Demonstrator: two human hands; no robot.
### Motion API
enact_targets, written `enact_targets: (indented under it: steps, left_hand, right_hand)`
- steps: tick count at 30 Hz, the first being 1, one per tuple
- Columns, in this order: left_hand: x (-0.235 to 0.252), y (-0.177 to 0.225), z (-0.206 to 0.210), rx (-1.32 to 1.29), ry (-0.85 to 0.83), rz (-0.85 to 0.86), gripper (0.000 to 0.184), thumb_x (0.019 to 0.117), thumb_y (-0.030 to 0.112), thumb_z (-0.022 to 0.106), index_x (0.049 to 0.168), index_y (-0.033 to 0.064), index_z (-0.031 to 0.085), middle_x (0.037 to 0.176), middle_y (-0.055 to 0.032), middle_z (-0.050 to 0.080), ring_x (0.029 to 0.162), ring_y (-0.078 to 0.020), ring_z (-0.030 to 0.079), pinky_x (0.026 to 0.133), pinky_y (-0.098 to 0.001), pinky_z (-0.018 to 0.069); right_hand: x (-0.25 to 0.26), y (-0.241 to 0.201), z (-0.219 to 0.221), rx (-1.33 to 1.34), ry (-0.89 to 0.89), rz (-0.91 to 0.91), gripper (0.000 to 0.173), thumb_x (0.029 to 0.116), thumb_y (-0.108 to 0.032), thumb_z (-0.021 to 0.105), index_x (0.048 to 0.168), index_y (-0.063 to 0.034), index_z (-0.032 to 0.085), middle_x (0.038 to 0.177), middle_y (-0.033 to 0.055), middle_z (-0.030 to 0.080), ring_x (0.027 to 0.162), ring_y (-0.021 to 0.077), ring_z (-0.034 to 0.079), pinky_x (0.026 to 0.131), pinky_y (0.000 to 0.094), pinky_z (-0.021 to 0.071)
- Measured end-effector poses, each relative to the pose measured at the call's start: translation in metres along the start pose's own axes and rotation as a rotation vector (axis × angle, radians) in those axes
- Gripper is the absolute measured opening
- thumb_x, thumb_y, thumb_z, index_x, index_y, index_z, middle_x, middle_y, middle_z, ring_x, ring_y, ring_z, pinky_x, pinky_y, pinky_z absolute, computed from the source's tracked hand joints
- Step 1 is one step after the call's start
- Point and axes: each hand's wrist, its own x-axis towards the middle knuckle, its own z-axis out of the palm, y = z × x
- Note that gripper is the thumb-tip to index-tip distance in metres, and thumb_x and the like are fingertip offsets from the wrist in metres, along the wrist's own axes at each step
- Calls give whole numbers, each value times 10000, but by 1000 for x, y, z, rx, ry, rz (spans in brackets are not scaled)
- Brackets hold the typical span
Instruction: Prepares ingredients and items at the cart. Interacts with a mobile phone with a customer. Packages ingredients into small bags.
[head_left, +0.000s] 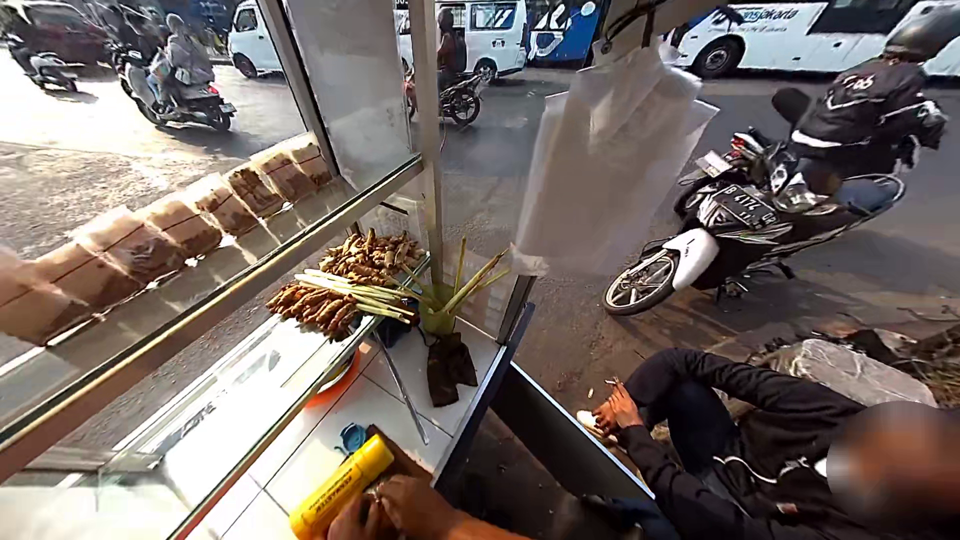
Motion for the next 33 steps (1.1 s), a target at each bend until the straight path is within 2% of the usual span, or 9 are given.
enact_targets:
  steps: [2,4,6,9,13,17,22,26,33]
  left_hand:
    - [5,-15,8,-83,25,16,301,1028,197,535,1110,-46,694,941,-203,709,923,-344,694,890,-562,533]
    - [2,-13,5,-207,1,-8,296,1058,182,490,1135,-41,669,923,-158,700,857,-255,693,851,-470,563]
    - [0,-9,1,-306,-22,-26,297,1071,171,470,1153,-52,647,931,-148,686,830,-203,682,825,-403,571]
    - [-1,-10,1,-327,-40,-33,320,1078,190,458,1186,-53,638,983,-152,678,867,-186,668,839,-376,558]
    - [1,-16,6,-295,-37,-27,313,1082,203,468,1166,-40,646,956,-143,682,841,-180,674,825,-373,566]
    - [3,-15,7,-306,-52,-17,310,1080,202,474,1151,-49,642,925,-129,677,814,-162,669,804,-350,567]
    - [3,-10,4,-525,-112,-142,280,1090,180,464,1130,-42,630,868,-73,627,727,-115,623,709,-299,559]
    - [0,-7,3,-757,-129,-218,236,1095,145,443,1055,-13,614,768,-8,576,633,-77,567,619,-241,513]
    - [-1,-4,4,-1047,-157,-308,216,1101,107,405,1002,25,579,738,6,568,616,-80,562,622,-235,522]
  right_hand:
    - [0,6,-1,136,29,17,300,1047,-104,492,1207,48,696,1187,235,704,1165,344,668,1073,468,489]
    - [0,5,-4,264,44,65,287,1040,-110,492,1144,42,712,1112,205,721,1087,281,682,1019,425,503]
    - [3,1,-11,300,23,94,283,1040,-106,491,1131,46,712,1083,197,720,1048,254,681,987,404,508]
    - [7,1,-19,153,-73,66,290,1048,-117,490,1203,25,691,1197,196,698,1160,281,658,1059,431,485]
    - [11,9,-23,-86,-161,-109,302,1072,-142,466,1244,-8,674,1234,182,686,1180,312,659,1046,469,506]
    - [12,13,-31,-237,-193,-285,295,1067,-129,463,1205,17,678,1147,200,711,1081,352,694,973,491,527]
    - [15,20,-30,-351,-79,-488,244,1048,-110,497,1085,26,696,971,181,730,918,328,731,857,451,579]
    - [18,18,-32,-369,-82,-533,232,1045,-110,501,1061,16,696,927,163,727,878,307,731,829,426,583]
    - [18,19,-35,-412,-50,-595,214,1036,-111,508,1030,12,682,882,159,712,808,295,722,753,402,583]
